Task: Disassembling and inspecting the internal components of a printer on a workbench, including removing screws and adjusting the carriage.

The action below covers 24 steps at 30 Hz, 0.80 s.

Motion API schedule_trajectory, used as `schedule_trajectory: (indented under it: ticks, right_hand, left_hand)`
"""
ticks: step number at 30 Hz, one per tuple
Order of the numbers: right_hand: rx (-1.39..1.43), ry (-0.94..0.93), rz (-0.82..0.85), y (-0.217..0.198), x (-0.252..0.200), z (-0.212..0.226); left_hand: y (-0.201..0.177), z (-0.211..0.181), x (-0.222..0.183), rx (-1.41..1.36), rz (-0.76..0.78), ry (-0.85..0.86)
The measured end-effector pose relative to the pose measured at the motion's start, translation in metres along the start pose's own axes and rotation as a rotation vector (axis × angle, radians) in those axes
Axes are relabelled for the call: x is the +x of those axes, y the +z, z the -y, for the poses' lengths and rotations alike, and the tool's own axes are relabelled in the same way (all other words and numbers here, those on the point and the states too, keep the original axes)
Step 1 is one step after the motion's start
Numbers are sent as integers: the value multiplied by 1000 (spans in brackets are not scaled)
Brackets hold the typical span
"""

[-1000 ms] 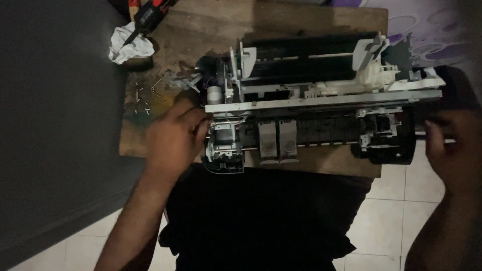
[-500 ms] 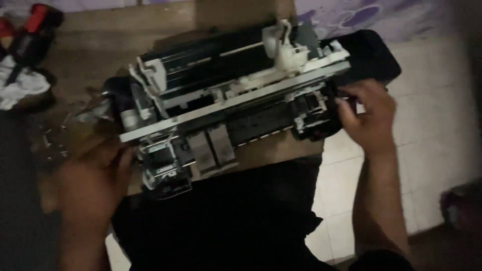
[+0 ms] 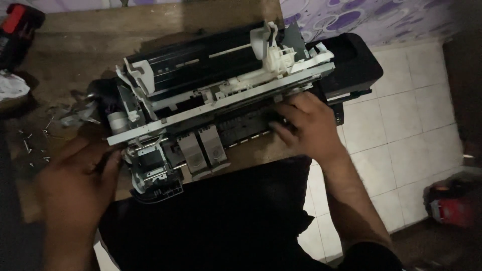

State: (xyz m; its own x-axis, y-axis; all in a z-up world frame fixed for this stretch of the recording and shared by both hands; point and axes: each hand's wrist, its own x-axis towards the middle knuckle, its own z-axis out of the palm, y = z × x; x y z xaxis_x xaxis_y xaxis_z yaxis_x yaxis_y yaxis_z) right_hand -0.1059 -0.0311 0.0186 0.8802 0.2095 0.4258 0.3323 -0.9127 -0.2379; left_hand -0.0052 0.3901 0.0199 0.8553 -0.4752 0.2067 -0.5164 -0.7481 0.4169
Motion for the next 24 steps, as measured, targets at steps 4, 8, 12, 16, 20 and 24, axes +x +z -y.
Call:
schedule_trajectory:
  ticks: [4,8,12,16,20,24]
  right_hand:
    - [7,-30,51,11,9,6]
    - [-14,58,97,19,11,7]
    - [-48,25,70,24,9,1]
    - [-35,6,85,3,0,-15]
    - [363,158,123,-18,-17,-31]
    - [406,180,142,-17,-24,-38]
  left_hand:
    - [2,2,-1,19,-14,-2]
    - [2,6,-3,0,8,-7]
    - [-2,1,-1,-95,6,-19]
    - [2,5,-2,-48,-14,-11]
    - [4,7,-3,-78,-27,0]
    - [13,16,-9,-29,30,-93]
